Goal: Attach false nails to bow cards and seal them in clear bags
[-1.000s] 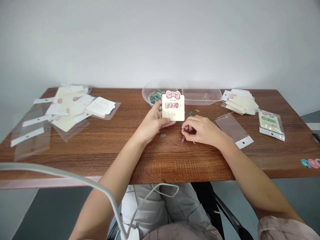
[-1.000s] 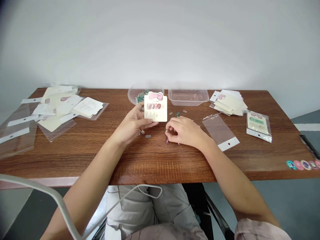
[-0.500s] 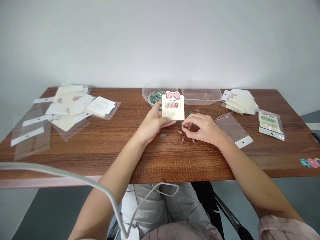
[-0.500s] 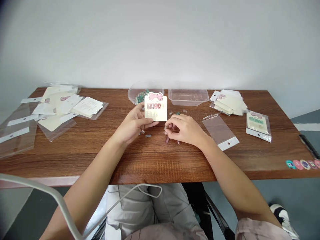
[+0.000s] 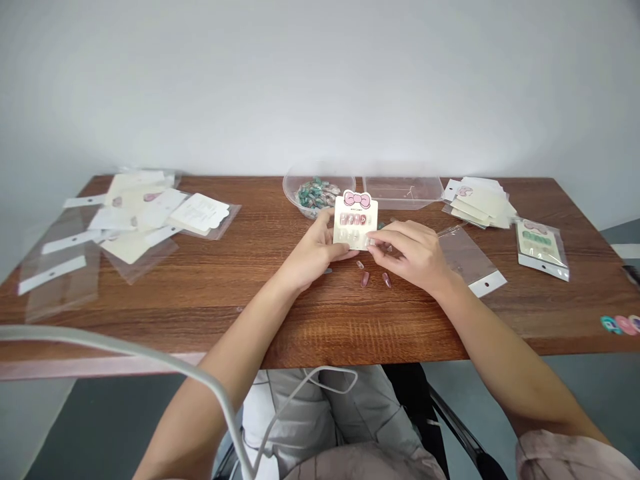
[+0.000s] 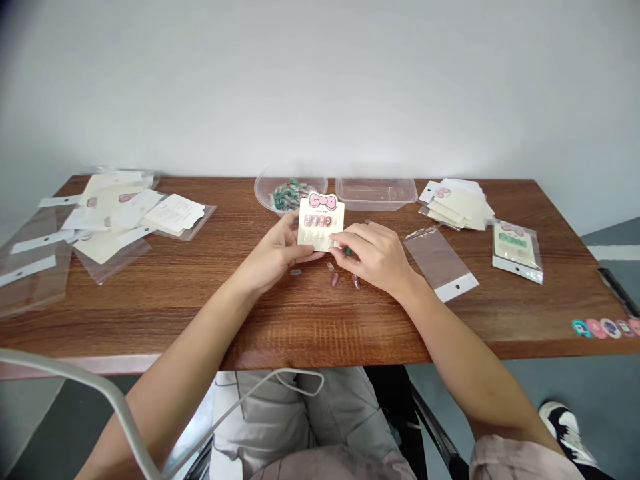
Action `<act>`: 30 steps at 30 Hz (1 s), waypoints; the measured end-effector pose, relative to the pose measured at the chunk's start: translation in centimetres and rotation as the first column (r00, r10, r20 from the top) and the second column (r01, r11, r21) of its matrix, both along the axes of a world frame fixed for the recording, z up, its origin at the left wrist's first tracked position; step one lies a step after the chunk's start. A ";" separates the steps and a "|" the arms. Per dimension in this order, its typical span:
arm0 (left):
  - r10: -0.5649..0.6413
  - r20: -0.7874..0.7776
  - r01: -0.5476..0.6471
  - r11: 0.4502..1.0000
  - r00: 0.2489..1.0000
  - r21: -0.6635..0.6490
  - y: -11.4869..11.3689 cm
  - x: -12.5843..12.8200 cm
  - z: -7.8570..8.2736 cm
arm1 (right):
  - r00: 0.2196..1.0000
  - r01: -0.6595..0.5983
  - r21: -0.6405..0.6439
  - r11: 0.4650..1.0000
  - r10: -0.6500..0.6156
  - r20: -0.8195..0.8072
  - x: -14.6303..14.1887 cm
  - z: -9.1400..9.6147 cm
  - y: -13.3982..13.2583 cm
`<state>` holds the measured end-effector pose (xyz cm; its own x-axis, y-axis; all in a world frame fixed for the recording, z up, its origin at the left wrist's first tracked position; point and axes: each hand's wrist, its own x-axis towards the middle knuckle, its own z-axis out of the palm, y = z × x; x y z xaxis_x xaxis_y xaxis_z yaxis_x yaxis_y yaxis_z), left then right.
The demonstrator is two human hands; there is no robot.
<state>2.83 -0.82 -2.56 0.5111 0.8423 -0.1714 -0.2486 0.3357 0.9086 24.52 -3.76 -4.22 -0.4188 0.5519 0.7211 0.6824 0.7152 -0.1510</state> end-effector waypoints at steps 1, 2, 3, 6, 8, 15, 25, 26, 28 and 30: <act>-0.007 0.004 0.007 1.000 1.000 0.003 -0.1 0.1 0.0 | 1.000 0.007 0.002 1.000 -0.007 0.014 0.0 -0.1 0.0; -0.011 0.008 0.011 1.000 1.000 0.006 -0.1 0.1 0.0 | 1.000 0.014 0.001 1.000 -0.014 0.023 -0.1 -0.1 0.0; -0.014 0.011 0.014 1.000 1.000 0.006 -0.2 0.1 0.0 | 0.999 0.019 0.001 1.000 -0.019 0.028 -0.1 0.0 0.0; -0.010 0.017 0.010 1.000 1.000 0.004 -0.2 0.2 0.0 | 0.999 0.033 0.007 0.999 -0.033 0.028 -0.3 0.1 0.0; -0.011 0.019 0.011 1.000 1.000 0.003 -0.1 0.2 -0.1 | 0.999 0.032 0.013 0.999 -0.032 0.028 -0.4 0.2 -0.1; -0.043 0.021 0.043 0.999 0.999 0.005 0.0 0.2 -0.5 | 0.996 0.067 -0.015 0.998 -0.066 0.059 -0.7 0.2 -0.2; -0.037 0.022 0.036 0.999 0.999 0.003 -0.1 0.4 -0.4 | 0.990 0.100 0.004 0.995 -0.100 0.097 -0.8 0.2 -0.2; -0.037 0.021 0.037 0.999 0.999 0.004 -0.1 0.4 -0.5 | 0.990 0.098 0.006 0.995 -0.098 0.097 -0.8 0.2 -0.2; -0.041 0.023 0.041 0.999 0.999 0.008 -0.1 0.3 -0.5 | 0.991 0.089 0.009 0.996 -0.090 0.095 -0.8 0.1 -0.2; -0.047 0.027 0.047 0.999 0.999 0.012 -0.1 0.3 -0.6 | 0.992 0.083 0.006 0.997 -0.083 0.095 -0.7 0.2 -0.2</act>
<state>3.14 -0.89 -3.12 0.5543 0.8191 -0.1476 -0.2575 0.3374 0.9055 23.78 -3.91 -4.07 -0.4384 0.5860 0.6814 0.7507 0.6557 -0.0809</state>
